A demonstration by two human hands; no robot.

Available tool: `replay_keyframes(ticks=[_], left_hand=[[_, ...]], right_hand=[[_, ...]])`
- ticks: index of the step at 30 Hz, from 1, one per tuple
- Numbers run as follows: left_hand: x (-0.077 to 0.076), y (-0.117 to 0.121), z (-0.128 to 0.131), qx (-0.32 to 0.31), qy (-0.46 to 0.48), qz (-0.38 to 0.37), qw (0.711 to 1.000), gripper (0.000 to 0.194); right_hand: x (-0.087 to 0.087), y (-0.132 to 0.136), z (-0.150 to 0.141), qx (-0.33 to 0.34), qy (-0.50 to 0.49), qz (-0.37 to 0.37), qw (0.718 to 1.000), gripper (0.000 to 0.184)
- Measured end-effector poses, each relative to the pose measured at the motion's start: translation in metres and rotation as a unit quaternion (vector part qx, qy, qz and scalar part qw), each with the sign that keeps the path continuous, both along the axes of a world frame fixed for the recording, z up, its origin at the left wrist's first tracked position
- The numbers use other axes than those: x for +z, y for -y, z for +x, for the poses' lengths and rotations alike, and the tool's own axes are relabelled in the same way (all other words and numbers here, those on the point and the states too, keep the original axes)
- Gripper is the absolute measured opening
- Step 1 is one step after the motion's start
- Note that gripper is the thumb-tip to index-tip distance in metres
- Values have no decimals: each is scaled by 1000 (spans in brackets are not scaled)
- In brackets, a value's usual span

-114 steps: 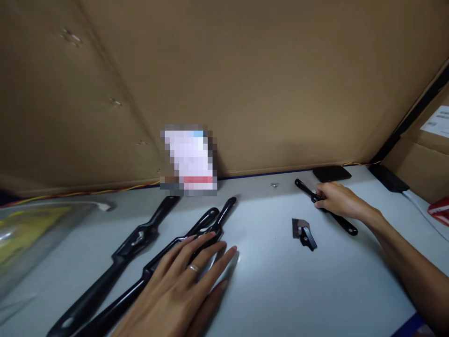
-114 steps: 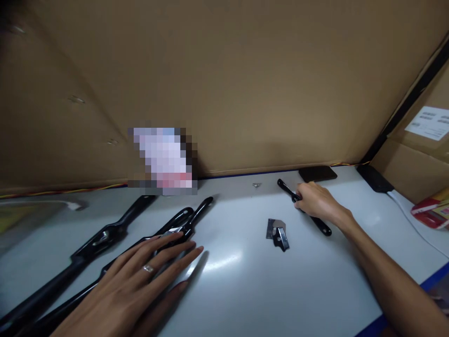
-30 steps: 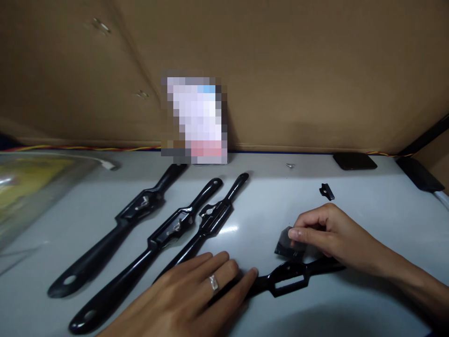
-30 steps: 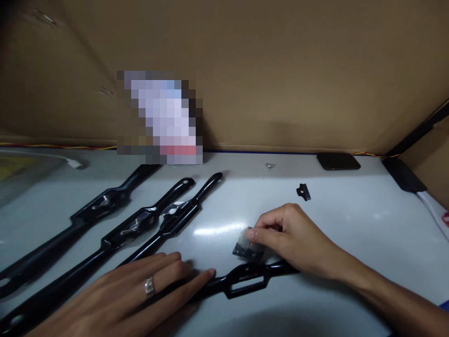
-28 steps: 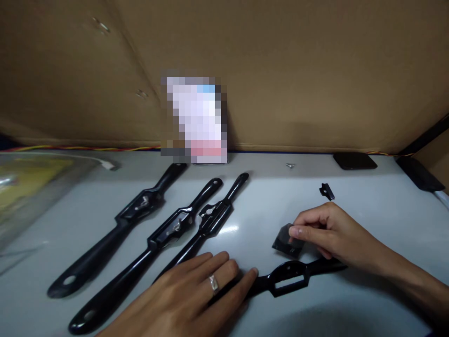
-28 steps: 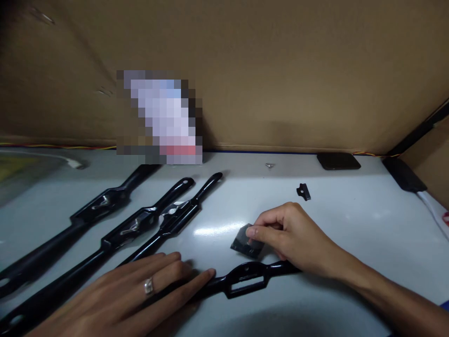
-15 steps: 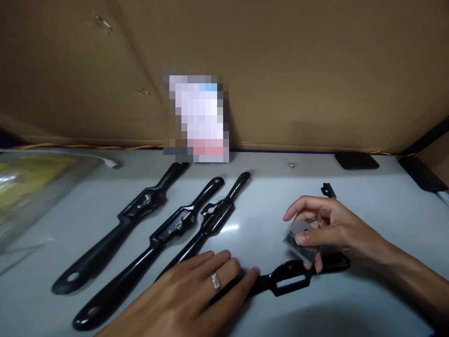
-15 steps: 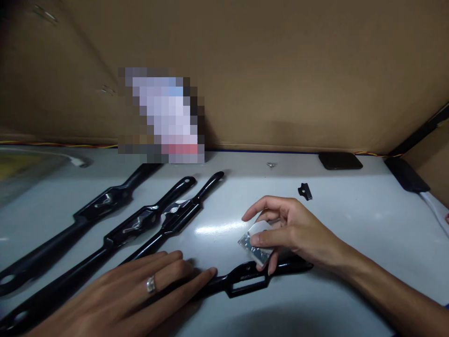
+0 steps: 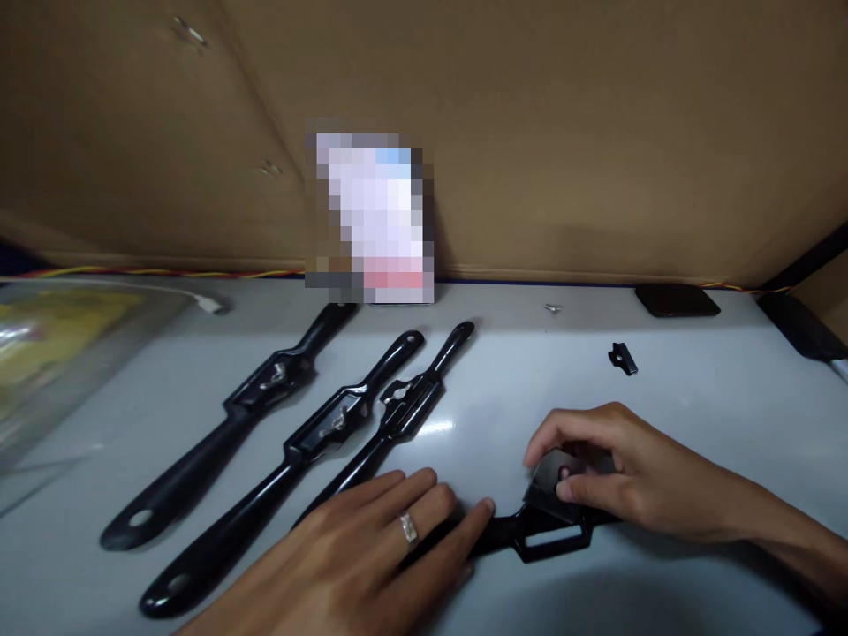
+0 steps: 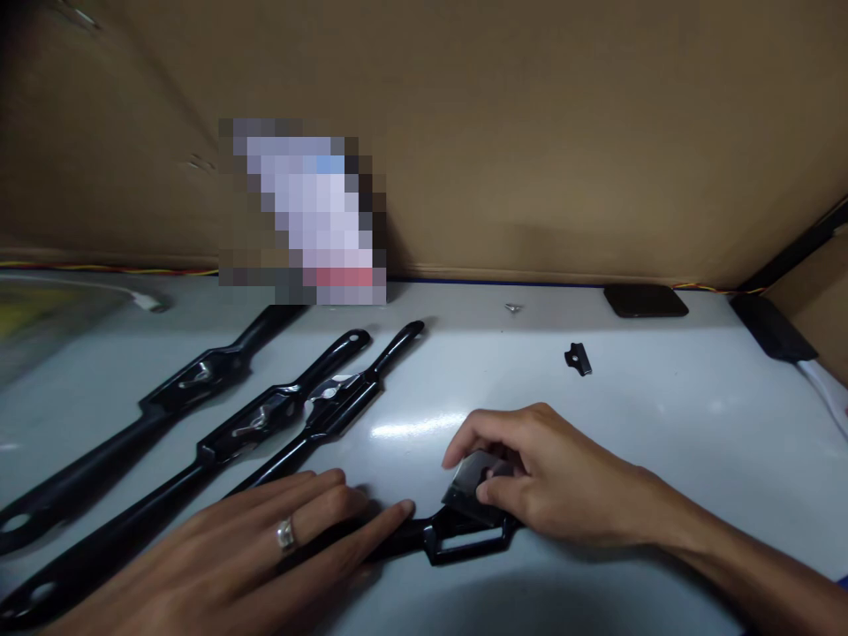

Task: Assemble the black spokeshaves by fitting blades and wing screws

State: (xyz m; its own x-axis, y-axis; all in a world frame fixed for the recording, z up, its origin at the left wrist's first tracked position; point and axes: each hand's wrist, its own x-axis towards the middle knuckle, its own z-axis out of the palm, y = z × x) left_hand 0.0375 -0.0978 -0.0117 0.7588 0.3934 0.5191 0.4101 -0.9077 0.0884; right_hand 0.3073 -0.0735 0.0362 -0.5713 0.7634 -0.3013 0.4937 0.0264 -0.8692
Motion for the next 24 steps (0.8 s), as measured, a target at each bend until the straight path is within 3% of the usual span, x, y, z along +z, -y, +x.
replay_keyframes(ticks=[4, 9, 12, 17, 24], left_hand=[[-1, -1, -1, -9, -9, -8, 1000, 36], [-2, -2, -1, -5, -3, -1, 1000, 36], [1, -2, 2, 0, 2, 10, 1000, 36], [5, -2, 4, 9, 1, 10, 1000, 36], [4, 0, 4, 16, 13, 21, 1000, 35]], right_hand=[[5, 4, 0, 59, 62, 53, 995, 36], [8, 9, 0, 109, 71, 58, 990, 50], [6, 8, 2, 67, 88, 75, 991, 42], [4, 1, 4, 18, 116, 74, 990, 4], [7, 2, -1, 28, 95, 67, 993, 13]])
